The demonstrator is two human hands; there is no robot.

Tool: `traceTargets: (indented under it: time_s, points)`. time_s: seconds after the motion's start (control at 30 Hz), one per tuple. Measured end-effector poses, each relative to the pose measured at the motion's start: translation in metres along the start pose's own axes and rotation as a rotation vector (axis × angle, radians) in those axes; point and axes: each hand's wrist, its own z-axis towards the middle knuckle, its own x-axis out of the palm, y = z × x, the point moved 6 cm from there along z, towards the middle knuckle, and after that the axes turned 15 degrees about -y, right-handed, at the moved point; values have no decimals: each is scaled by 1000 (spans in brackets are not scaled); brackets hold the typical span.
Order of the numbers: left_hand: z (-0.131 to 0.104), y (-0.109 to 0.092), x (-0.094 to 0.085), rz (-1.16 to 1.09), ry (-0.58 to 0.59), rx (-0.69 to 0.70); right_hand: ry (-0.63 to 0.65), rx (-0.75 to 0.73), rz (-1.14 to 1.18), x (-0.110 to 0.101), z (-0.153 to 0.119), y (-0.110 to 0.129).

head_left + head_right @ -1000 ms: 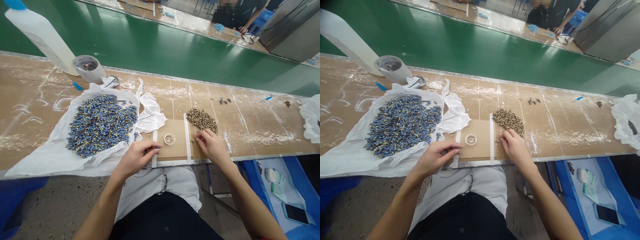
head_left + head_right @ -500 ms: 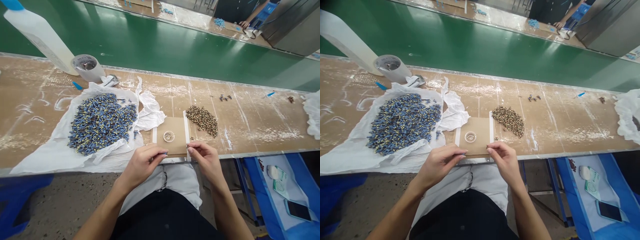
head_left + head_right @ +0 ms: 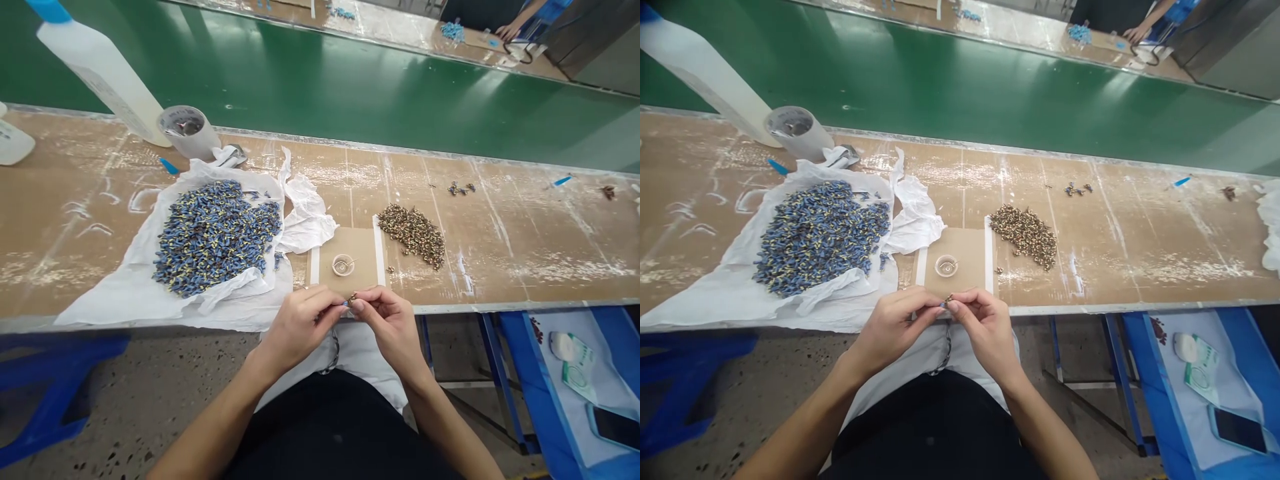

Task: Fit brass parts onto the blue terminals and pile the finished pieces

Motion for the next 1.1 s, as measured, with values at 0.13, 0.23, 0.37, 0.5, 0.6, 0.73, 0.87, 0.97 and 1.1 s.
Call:
traceTargets:
  time_s: [0.13,0.23,0.37,0.5,0.6,0.73,0.87,0.97,1.1]
  points:
    - [1,-3,1,-2,41,-10,23,-31,-4,-1,-2,-2]
    - [2,-4,1,-7,65,-26,50,-64,-31,-2,-3,-2]
    - [3,-4,1,-13,107,-32,82,-105,-60,-2,-2,-1]
    - [7,-6,-1,21,132,6,127,-138,-88,-1,-2,3]
    - [10,-9,-3,25,170,19,165,-149,-99,1,-3,5]
    - [12,-12,-5,46,191,34,193,-127,-75,2,-5,6]
    - [13,-14,-6,59,181,41,170,-78,-61,2,-6,6]
    - [13,-14,-7,64,163,38,131,-67,-68,2,-7,7]
    - [13,-14,-8,90,164,53,134,-63,-91,4,-9,9]
